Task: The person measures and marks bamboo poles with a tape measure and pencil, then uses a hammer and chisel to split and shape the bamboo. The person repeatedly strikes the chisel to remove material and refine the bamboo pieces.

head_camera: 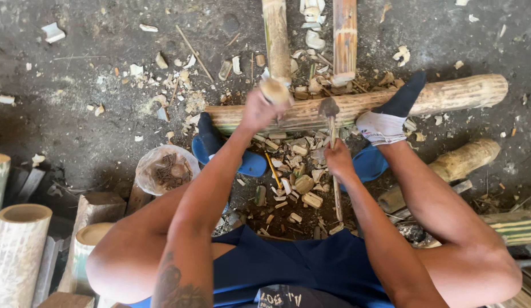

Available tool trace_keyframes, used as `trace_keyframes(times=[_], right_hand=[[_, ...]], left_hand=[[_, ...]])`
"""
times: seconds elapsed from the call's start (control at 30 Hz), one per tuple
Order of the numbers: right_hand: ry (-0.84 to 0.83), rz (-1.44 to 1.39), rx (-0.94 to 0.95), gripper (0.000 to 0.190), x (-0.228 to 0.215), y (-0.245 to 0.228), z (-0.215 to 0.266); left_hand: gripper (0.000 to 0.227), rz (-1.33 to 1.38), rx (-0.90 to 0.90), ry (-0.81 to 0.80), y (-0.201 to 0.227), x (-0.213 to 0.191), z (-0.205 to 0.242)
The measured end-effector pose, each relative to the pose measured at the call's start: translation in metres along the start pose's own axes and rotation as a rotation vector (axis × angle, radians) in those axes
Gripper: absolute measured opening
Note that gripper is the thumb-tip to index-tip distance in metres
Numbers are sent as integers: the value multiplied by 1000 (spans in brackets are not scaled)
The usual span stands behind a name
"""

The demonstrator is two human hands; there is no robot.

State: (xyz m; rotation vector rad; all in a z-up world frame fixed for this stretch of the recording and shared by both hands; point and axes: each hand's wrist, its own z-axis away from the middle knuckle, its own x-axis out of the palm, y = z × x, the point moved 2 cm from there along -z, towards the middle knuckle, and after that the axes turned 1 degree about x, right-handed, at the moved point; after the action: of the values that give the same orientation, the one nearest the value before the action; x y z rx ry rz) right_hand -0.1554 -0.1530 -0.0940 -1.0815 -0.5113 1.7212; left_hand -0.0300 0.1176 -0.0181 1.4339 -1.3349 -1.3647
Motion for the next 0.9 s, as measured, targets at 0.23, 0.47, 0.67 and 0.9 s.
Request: trace_keyframes(times=[0.23,0.47,0.67,0.9], right_hand=[[-60,336,-39,29,7,-5,3],[-54,195,-68,22,8,-21,16],[-57,223,-27,21,8,-28,17],[-71,166,55,18,8,-31,20]], left_hand=[[48,387,35,692,-13,-52,-2],[39,629,-69,649,-33,-49,24],[27,623,-92,680,-43,-40,16],[21,552,-87,625,-42,-35,8]])
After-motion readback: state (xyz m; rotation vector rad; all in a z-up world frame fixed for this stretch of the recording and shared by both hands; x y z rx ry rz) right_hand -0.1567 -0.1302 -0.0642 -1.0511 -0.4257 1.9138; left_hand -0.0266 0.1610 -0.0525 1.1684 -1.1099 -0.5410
